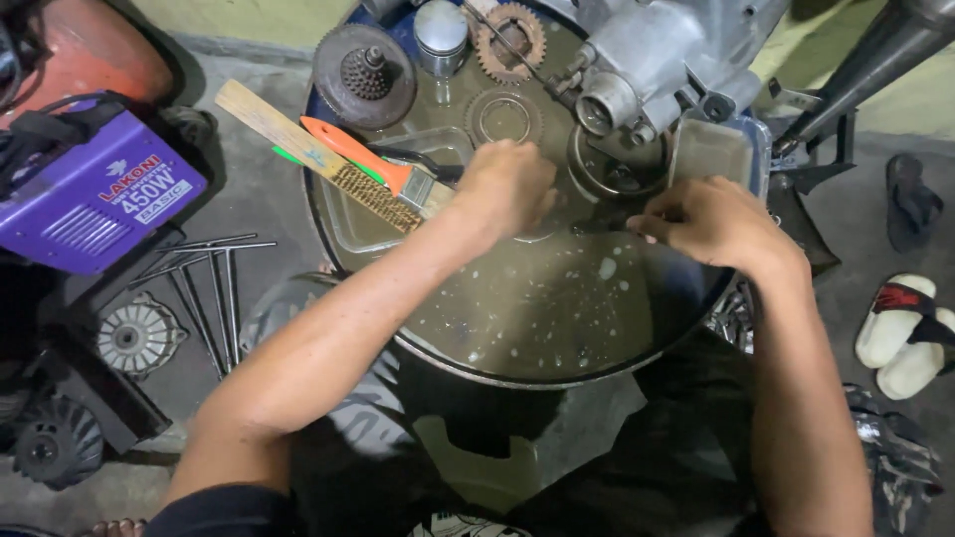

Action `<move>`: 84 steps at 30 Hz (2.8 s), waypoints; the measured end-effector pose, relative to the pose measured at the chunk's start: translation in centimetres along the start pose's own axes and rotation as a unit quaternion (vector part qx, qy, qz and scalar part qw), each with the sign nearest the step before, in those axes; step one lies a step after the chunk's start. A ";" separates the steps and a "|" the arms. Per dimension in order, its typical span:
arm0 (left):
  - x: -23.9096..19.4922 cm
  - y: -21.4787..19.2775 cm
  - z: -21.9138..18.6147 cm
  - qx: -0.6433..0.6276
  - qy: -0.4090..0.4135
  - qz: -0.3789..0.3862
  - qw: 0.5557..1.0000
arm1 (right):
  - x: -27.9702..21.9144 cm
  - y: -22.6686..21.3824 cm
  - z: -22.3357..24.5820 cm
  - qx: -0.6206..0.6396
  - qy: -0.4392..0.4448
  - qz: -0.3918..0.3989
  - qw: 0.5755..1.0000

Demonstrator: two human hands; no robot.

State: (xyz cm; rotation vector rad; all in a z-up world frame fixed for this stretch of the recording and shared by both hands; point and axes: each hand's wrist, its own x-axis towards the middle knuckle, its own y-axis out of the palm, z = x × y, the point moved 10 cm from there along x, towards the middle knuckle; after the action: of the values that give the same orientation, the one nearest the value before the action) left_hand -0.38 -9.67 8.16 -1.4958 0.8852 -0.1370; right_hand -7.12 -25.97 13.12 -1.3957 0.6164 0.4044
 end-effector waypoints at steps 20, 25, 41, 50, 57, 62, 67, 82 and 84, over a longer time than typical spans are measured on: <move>6.9 5.8 -0.7 0.205 0.113 -0.255 0.938 | 0.0 0.1 0.6 0.021 -0.019 -0.007 1.000; 3.7 1.2 -0.7 -0.041 0.142 -0.278 0.949 | 0.0 0.3 -0.3 0.003 -0.023 -0.006 1.000; 6.6 4.1 -1.3 0.154 0.044 -0.241 0.957 | 2.0 1.5 0.4 0.029 -0.089 -0.016 0.995; 5.0 4.7 -4.5 0.282 0.202 -0.244 0.906 | -0.3 0.7 0.1 0.018 -0.020 0.008 1.000; 4.8 3.7 -3.8 0.270 0.238 -0.264 0.895 | -1.1 0.2 -1.2 0.049 -0.003 -0.009 0.999; 3.5 2.0 -3.5 0.143 0.286 -0.228 0.919 | 0.2 1.4 -1.8 0.053 -0.031 -0.031 0.998; 6.5 5.2 -3.8 0.320 0.226 -0.202 0.898 | -1.2 3.6 3.9 0.044 -0.096 -0.013 0.994; 1.8 -0.7 2.8 -0.273 0.208 -0.202 0.917 | 1.9 2.4 4.9 0.107 -0.155 -0.127 0.974; 3.4 0.8 3.1 -0.320 0.191 -0.152 0.916 | 1.4 2.0 1.6 0.116 -0.118 -0.102 0.981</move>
State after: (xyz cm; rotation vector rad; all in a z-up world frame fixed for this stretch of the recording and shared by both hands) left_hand 3.40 -9.05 5.47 -2.2737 1.0584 -0.4095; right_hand -6.93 -24.23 10.76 -1.1541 0.3109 0.3171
